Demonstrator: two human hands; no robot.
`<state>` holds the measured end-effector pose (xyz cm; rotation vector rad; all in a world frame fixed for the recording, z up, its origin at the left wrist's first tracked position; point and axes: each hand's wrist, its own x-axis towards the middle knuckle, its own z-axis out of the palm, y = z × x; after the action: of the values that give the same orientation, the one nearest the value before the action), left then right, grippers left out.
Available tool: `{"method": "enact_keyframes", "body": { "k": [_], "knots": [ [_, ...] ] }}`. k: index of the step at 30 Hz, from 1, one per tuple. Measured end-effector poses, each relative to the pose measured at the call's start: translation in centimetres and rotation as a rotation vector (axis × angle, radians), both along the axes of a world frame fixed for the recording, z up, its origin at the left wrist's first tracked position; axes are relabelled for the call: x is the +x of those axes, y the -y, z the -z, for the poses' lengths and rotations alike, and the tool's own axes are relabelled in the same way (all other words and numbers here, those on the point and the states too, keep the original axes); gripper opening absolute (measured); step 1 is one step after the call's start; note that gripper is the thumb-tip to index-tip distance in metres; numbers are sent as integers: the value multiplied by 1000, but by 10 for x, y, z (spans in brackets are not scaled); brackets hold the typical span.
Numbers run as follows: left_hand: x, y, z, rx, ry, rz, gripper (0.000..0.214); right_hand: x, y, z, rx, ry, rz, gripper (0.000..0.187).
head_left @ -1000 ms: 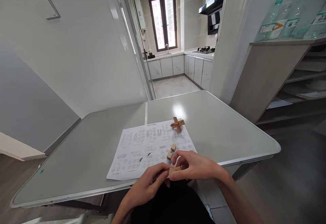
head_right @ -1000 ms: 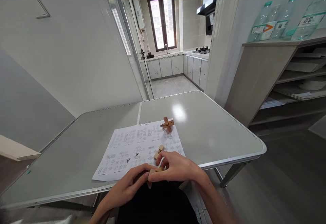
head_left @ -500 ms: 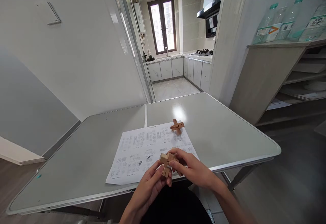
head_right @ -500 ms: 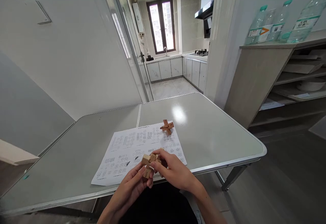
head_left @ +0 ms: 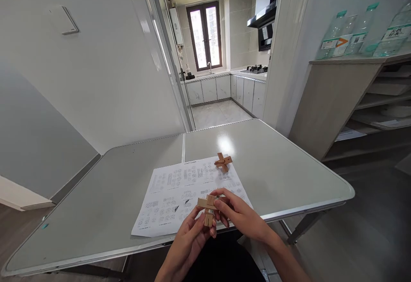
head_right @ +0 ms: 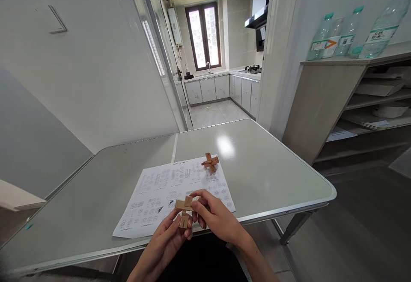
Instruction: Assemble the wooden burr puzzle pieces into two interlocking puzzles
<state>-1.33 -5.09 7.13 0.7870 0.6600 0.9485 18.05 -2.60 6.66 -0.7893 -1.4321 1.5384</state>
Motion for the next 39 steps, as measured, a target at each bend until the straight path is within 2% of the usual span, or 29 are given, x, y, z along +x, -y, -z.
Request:
{"method": "enact_keyframes", "body": {
  "k": [4, 6, 10, 13, 16, 20, 24, 27, 34, 39],
  "knots": [
    [-6, -2, 8, -25, 13, -66, 43, -4, -1, 5, -21, -8, 60, 44],
    [-11, -4, 12, -25, 2, -108, 39, -5, -2, 8, 2, 46, 157, 43],
    [-19, -11, 23, -35, 10, -198, 36, -4, -5, 18, 166, 343, 455, 29],
    [-22, -15, 32, -68, 33, -257, 37, -6, -8, 31, 315, 498, 531, 22],
    [-22, -15, 34, -101, 44, -280, 36, -11, -7, 40, 387, 582, 564, 35],
    [-20, -12, 27, -128, 57, -273, 36, -16, -3, 33, 417, 554, 538, 37],
    [-15, -7, 17, -120, 78, -230, 33, -18, 4, 13, 459, 444, 356, 36],
    [-12, -3, 13, -123, 77, -191, 33, -20, 6, 4, 508, 442, 307, 28],
    [-10, 2, 17, -113, 109, -115, 44, -21, 8, 5, 489, 415, 346, 16],
    [-11, 4, 22, -119, 137, -143, 43, -20, 7, 4, 435, 426, 299, 14]
  ]
}}
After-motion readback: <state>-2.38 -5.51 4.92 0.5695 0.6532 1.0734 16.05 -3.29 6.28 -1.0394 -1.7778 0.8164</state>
